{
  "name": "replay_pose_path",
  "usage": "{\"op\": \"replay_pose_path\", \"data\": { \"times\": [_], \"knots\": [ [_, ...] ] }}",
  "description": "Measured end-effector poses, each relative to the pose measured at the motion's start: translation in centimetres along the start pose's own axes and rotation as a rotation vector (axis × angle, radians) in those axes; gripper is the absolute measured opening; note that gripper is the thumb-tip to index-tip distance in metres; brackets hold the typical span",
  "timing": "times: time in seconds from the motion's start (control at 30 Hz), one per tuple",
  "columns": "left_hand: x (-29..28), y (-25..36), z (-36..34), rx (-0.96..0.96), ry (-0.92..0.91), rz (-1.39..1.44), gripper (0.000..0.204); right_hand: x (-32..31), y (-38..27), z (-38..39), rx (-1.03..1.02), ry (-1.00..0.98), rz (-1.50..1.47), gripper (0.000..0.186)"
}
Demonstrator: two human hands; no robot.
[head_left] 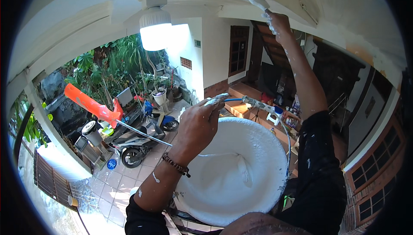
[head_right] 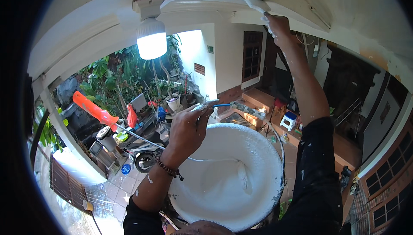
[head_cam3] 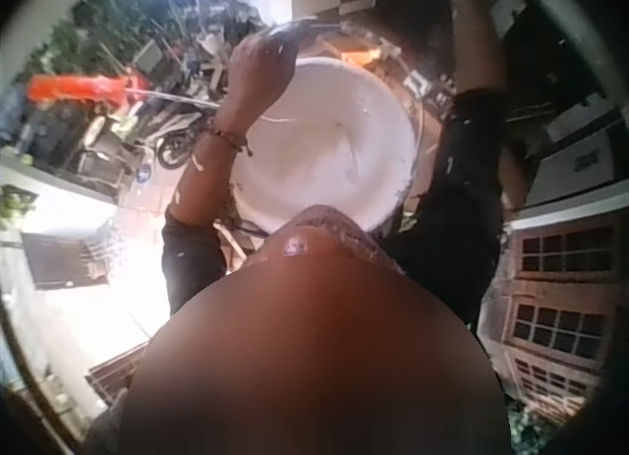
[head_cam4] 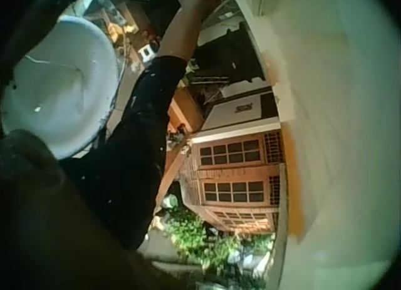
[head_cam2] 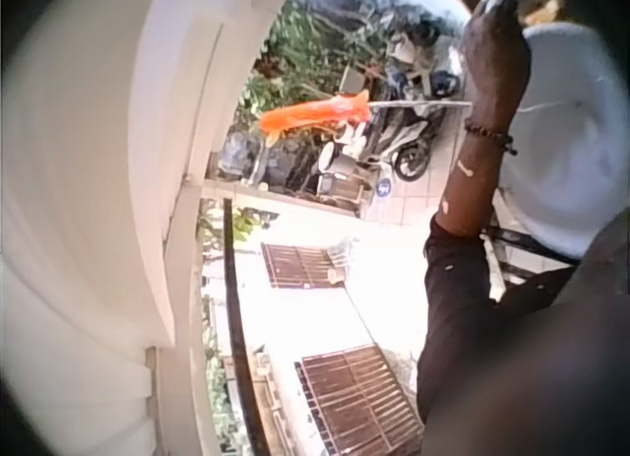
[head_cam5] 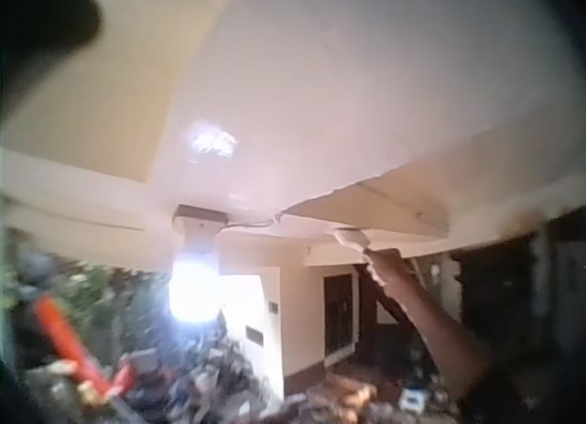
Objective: The recorder is painting the beams of an outdoor ceiling with white paint using a brush while standing on a ladder.
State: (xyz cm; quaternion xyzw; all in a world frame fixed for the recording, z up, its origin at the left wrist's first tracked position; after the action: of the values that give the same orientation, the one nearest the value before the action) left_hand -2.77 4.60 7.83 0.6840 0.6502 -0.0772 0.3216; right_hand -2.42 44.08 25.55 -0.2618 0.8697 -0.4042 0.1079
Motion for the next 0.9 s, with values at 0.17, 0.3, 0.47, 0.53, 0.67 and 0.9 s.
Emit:
{"op": "replay_pose_path", "data": {
  "times": [0.17, 0.3, 0.47, 0.53, 0.67, 0.9],
  "knots": [
    [-0.3, -0.4, 0.0, -0.041, -0.013, 0.0, 0.017, -3.6, -1.0, 6.2, -0.027, 0.119, -0.019, 0.031],
    [-0.2, -0.3, 0.1, -0.047, -0.03, -0.012, 0.017, -2.4, 1.3, 5.5, 0.036, 0.063, 0.031, 0.032],
    [0.3, 0.3, -0.2, -0.026, -0.015, 0.0, 0.017, 0.7, 1.5, 1.0, -0.01, 0.01, 0.061, 0.033],
    [0.4, -0.1, 0.0, -0.03, -0.009, -0.01, 0.017, 0.6, 0.1, 1.1, -0.002, 0.055, 0.046, 0.035],
    [0.0, 0.0, 0.1, 0.012, 0.037, 0.04, 0.02, -2.7, -2.0, 6.0, -0.017, 0.1, 0.024, 0.031],
    [0.0, -0.1, 0.1, 0.026, 0.024, 0.009, 0.024, -5.3, 1.7, 9.7, 0.062, 0.064, 0.098, 0.028]
  ]
}}
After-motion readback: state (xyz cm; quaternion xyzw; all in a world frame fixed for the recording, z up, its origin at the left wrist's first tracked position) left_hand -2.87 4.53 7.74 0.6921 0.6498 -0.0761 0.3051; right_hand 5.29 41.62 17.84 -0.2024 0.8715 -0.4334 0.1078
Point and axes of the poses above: each hand's wrist, its own z-axis away from the middle knuckle, its own x-axis out of the palm, y = z × x, the point moved 10 cm from there along -z, towards the middle knuckle, and after that the axes turned 1 degree about -x, right-handed, at the moved point
